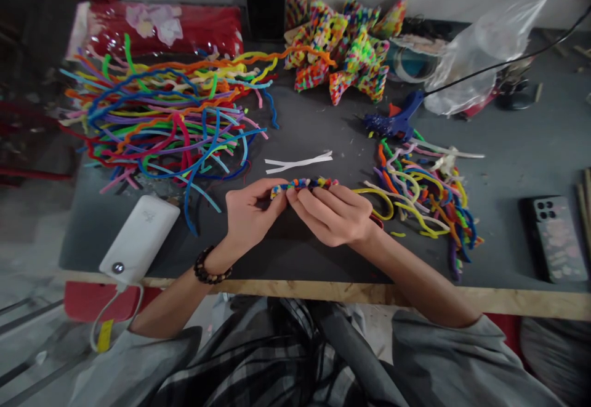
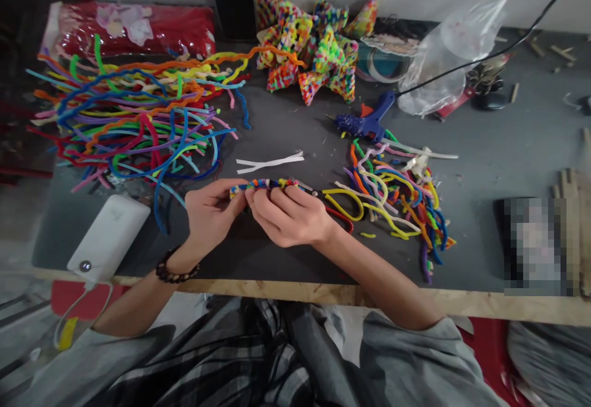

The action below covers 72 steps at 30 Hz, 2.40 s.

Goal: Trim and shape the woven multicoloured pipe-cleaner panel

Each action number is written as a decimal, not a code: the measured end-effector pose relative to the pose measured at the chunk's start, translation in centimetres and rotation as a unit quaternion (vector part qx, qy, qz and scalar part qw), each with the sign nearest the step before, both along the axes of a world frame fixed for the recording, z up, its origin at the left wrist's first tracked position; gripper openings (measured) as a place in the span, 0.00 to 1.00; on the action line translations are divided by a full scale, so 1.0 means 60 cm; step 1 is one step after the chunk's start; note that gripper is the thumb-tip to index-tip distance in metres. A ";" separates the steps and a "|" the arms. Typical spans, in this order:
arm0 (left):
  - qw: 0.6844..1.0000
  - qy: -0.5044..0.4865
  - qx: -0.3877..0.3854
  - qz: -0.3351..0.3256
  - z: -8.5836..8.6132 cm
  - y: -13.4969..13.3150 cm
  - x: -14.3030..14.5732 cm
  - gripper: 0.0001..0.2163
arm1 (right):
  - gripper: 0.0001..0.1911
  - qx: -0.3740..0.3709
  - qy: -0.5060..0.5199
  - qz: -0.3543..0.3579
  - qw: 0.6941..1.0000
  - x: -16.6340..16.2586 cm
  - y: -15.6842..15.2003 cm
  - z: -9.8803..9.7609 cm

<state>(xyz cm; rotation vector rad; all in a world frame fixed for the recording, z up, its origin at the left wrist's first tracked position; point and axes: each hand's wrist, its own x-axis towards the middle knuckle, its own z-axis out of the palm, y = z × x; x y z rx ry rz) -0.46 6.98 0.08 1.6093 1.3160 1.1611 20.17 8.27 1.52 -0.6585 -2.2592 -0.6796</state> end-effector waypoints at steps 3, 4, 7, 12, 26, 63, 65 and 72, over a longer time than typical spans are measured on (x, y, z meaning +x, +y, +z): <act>0.999 -0.042 -0.012 -0.020 0.002 0.001 0.002 0.08 | 0.08 -0.016 0.011 -0.012 1.000 0.002 0.002 -0.006; 0.998 -0.048 -0.015 -0.021 0.003 0.000 0.001 0.08 | 0.09 -0.035 0.012 -0.012 0.999 0.004 0.002 -0.008; 0.998 -0.047 -0.022 -0.024 0.004 -0.002 -0.003 0.10 | 0.12 -0.142 0.009 0.004 0.990 0.008 0.002 -0.012; 0.999 -0.033 -0.030 -0.005 0.003 0.002 -0.006 0.10 | 0.12 -0.261 0.037 0.008 0.965 0.007 0.007 0.002; 1.000 0.022 -0.014 0.006 -0.003 0.005 0.006 0.07 | 0.11 -0.370 0.199 -0.007 0.908 0.009 0.024 0.005; 0.997 0.068 0.006 0.044 0.001 -0.001 0.003 0.05 | 0.08 -0.237 0.106 -0.018 0.965 -0.008 0.005 -0.009; 0.998 0.053 -0.003 0.042 0.001 -0.001 0.002 0.05 | 0.09 -0.247 0.119 -0.011 0.962 -0.008 0.007 -0.014; 0.999 0.034 -0.015 0.023 -0.005 0.004 -0.003 0.06 | 0.07 -0.284 0.114 0.061 0.950 0.003 0.022 -0.006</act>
